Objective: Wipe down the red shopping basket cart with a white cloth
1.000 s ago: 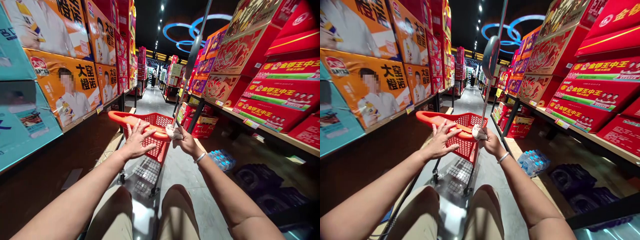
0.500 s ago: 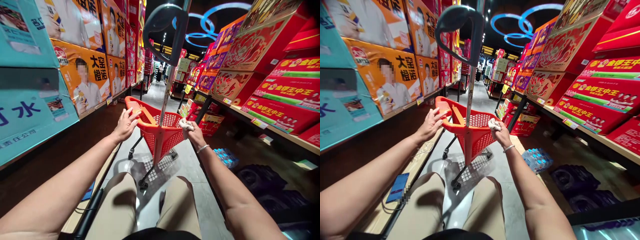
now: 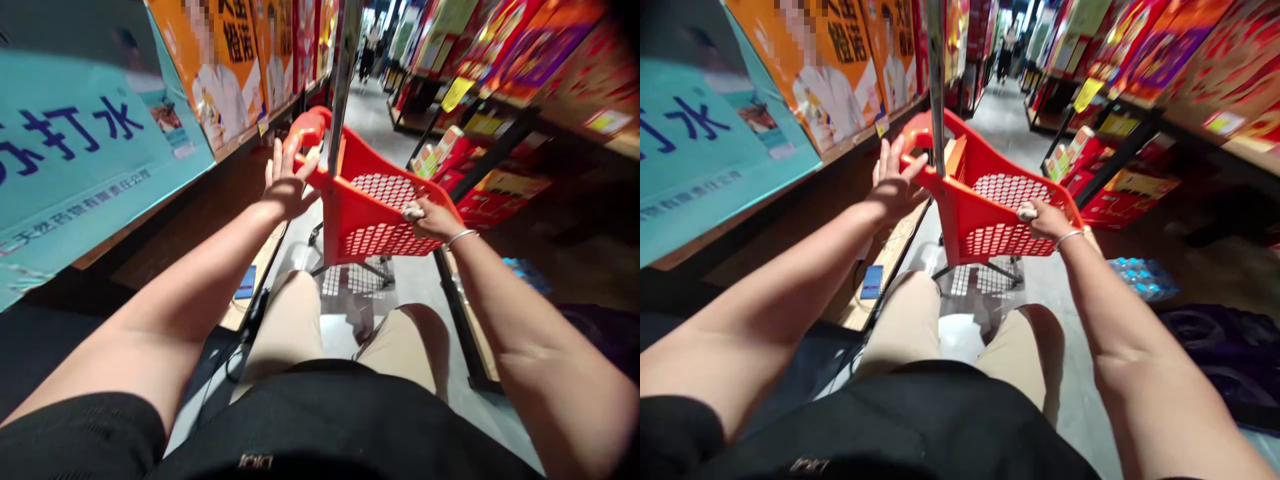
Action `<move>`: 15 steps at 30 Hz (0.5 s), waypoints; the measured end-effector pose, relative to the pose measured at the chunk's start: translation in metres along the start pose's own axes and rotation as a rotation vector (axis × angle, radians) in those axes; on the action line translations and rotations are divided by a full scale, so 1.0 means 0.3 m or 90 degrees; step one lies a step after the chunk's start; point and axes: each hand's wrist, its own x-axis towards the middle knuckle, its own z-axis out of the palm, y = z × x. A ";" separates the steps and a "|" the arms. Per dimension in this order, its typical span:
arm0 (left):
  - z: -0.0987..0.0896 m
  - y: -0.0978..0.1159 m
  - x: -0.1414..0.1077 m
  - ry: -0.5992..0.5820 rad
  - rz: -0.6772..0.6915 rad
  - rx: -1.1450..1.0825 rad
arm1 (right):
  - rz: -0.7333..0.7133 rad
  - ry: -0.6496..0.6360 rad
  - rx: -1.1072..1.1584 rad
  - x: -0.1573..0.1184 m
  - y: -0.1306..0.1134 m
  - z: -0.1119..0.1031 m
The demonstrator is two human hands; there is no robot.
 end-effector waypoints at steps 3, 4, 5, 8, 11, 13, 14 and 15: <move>-0.067 -0.049 0.048 -0.073 -0.030 0.062 | 0.023 -0.058 -0.111 -0.018 -0.072 0.017; -0.082 -0.064 0.065 -0.108 -0.055 0.089 | 0.028 -0.064 -0.143 -0.019 -0.095 0.025; -0.089 -0.078 0.085 -0.127 -0.065 0.093 | 0.031 -0.061 -0.163 -0.014 -0.111 0.035; -0.042 -0.123 0.177 -0.133 -0.048 0.086 | 0.002 -0.023 -0.149 0.045 -0.107 0.084; 0.088 -0.167 0.319 -0.114 -0.090 0.056 | -0.079 -0.017 -0.047 0.152 -0.053 0.132; 0.169 -0.195 0.412 -0.102 -0.136 0.018 | -0.093 -0.057 -0.015 0.202 -0.050 0.140; 0.197 -0.209 0.451 -0.110 -0.139 0.010 | -0.081 -0.092 -0.015 0.211 -0.067 0.136; 0.217 -0.225 0.482 -0.131 -0.127 0.010 | -0.065 -0.133 -0.011 0.209 -0.095 0.129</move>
